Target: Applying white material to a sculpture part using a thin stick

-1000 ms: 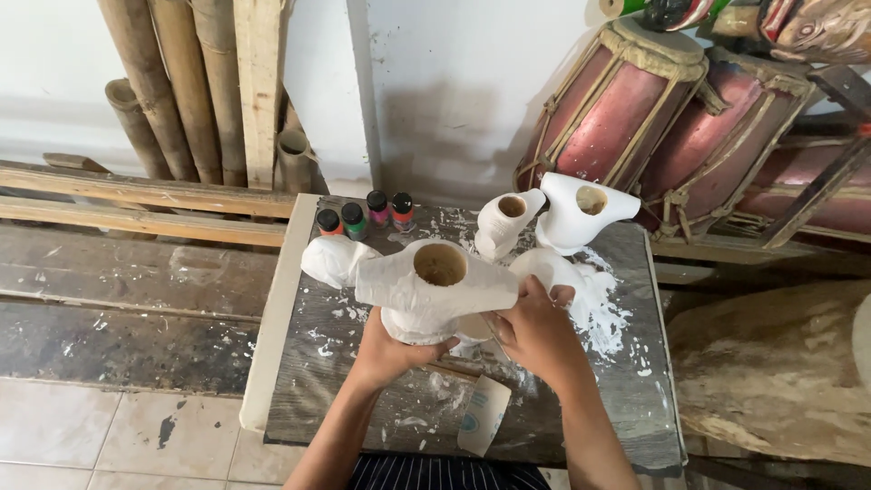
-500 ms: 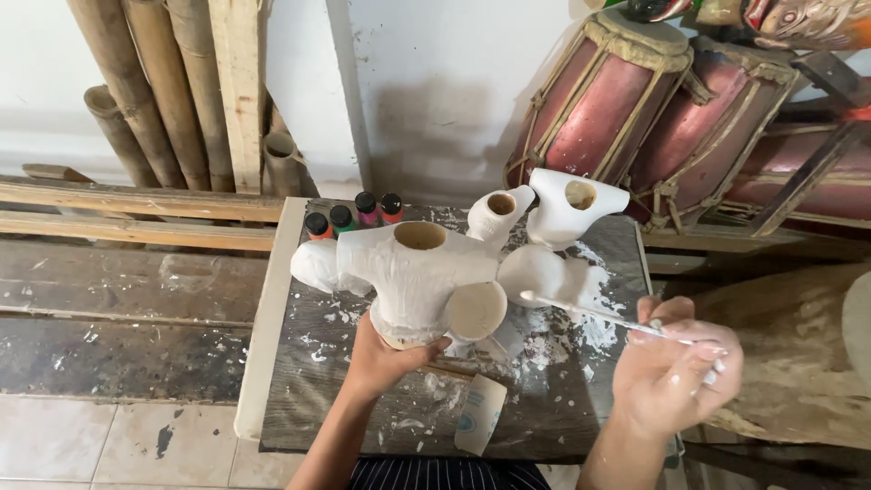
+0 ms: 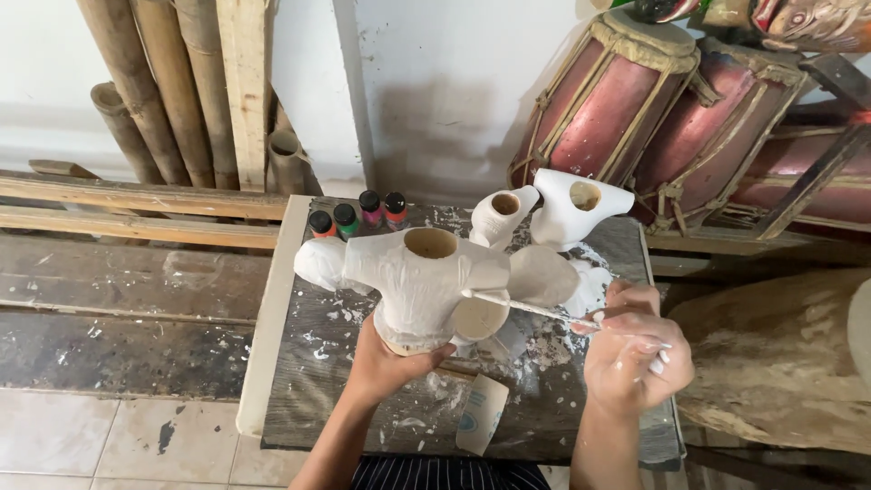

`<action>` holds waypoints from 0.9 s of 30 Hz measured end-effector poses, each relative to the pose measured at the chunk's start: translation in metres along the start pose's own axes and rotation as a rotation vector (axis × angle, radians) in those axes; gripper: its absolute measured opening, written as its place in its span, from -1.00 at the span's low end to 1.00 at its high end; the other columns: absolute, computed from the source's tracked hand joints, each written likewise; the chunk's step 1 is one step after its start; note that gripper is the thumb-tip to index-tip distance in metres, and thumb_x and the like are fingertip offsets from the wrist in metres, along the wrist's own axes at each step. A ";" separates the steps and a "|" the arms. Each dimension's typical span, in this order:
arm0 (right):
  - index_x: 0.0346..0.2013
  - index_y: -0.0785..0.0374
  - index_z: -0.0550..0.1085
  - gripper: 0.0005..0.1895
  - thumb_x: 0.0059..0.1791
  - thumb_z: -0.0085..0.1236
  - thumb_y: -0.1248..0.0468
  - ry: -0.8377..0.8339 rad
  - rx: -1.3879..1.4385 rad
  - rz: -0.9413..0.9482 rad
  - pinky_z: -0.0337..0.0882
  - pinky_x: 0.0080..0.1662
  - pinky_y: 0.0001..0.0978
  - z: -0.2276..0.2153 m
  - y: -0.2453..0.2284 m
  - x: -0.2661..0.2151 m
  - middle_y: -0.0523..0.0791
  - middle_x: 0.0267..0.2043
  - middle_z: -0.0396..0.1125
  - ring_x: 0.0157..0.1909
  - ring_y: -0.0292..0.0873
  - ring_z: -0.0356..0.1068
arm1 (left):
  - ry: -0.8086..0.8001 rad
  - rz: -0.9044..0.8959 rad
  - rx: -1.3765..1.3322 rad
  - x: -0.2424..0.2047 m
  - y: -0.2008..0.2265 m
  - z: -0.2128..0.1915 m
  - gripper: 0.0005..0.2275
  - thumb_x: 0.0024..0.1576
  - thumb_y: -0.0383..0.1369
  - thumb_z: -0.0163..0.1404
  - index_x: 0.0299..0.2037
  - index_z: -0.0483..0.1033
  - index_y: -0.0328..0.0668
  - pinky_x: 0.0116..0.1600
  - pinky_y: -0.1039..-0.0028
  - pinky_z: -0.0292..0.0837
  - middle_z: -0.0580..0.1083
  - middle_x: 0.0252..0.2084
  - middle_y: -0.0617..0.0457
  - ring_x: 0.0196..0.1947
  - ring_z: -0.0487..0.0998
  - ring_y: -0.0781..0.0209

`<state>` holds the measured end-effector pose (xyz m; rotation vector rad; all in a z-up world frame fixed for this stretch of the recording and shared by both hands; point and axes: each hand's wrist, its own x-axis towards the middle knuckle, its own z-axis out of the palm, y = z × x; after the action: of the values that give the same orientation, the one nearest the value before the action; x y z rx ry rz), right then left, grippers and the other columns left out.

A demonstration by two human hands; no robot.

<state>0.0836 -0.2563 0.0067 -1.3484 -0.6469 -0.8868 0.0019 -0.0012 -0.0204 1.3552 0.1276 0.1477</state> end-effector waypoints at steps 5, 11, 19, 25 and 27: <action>-0.27 0.19 0.35 -0.69 0.19 -0.03 0.04 0.075 -0.023 0.033 0.45 0.03 -0.08 0.005 0.001 0.011 -0.14 -0.44 0.26 -0.17 -0.05 0.30 | -0.036 -0.003 -0.001 0.000 0.005 0.003 -0.51 -0.21 -0.37 0.38 -0.06 0.53 -0.33 -0.09 0.38 0.59 0.64 -0.15 -0.07 -0.14 0.62 0.18; -0.24 0.12 0.39 -0.72 0.18 0.02 0.00 0.030 0.053 0.045 0.43 0.02 -0.11 -0.006 0.008 -0.004 -0.22 -0.40 0.31 -0.10 -0.13 0.30 | -0.011 -0.077 0.018 -0.002 0.005 0.005 -0.50 -0.27 -0.35 0.41 -0.10 0.57 -0.33 -0.13 0.40 0.60 0.66 -0.19 -0.04 -0.17 0.63 0.23; -0.29 0.20 0.40 -0.67 0.20 -0.06 0.04 -0.036 0.026 -0.069 0.43 -0.02 -0.20 0.002 0.000 0.006 -0.14 -0.54 0.31 -0.24 -0.20 0.26 | -0.027 -0.039 -0.035 -0.003 0.001 0.008 -0.56 -0.22 -0.41 0.36 -0.11 0.56 -0.36 -0.15 0.41 0.53 0.62 -0.22 -0.01 -0.20 0.57 0.24; -0.27 0.17 0.36 -0.65 0.22 -0.11 -0.02 0.070 -0.050 -0.029 0.47 0.06 -0.10 -0.002 -0.004 0.003 -0.07 -0.62 0.22 -0.28 -0.09 0.33 | 0.004 -0.044 -0.006 -0.006 0.002 0.011 -0.62 -0.22 -0.39 0.36 -0.18 0.59 -0.33 -0.20 0.44 0.48 0.60 -0.29 0.06 -0.25 0.52 0.31; -0.31 0.15 0.33 -0.59 0.23 -0.16 -0.07 0.082 -0.075 0.000 0.40 0.06 -0.06 0.007 -0.013 0.007 -0.01 -0.79 0.14 -0.33 -0.09 0.29 | 0.013 -0.046 -0.022 -0.007 -0.001 0.012 -0.58 -0.22 -0.40 0.37 -0.13 0.58 -0.33 -0.13 0.42 0.51 0.62 -0.25 0.03 -0.21 0.55 0.27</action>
<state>0.0768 -0.2508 0.0209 -1.3714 -0.5549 -0.9692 -0.0033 -0.0145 -0.0193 1.3286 0.1674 0.1194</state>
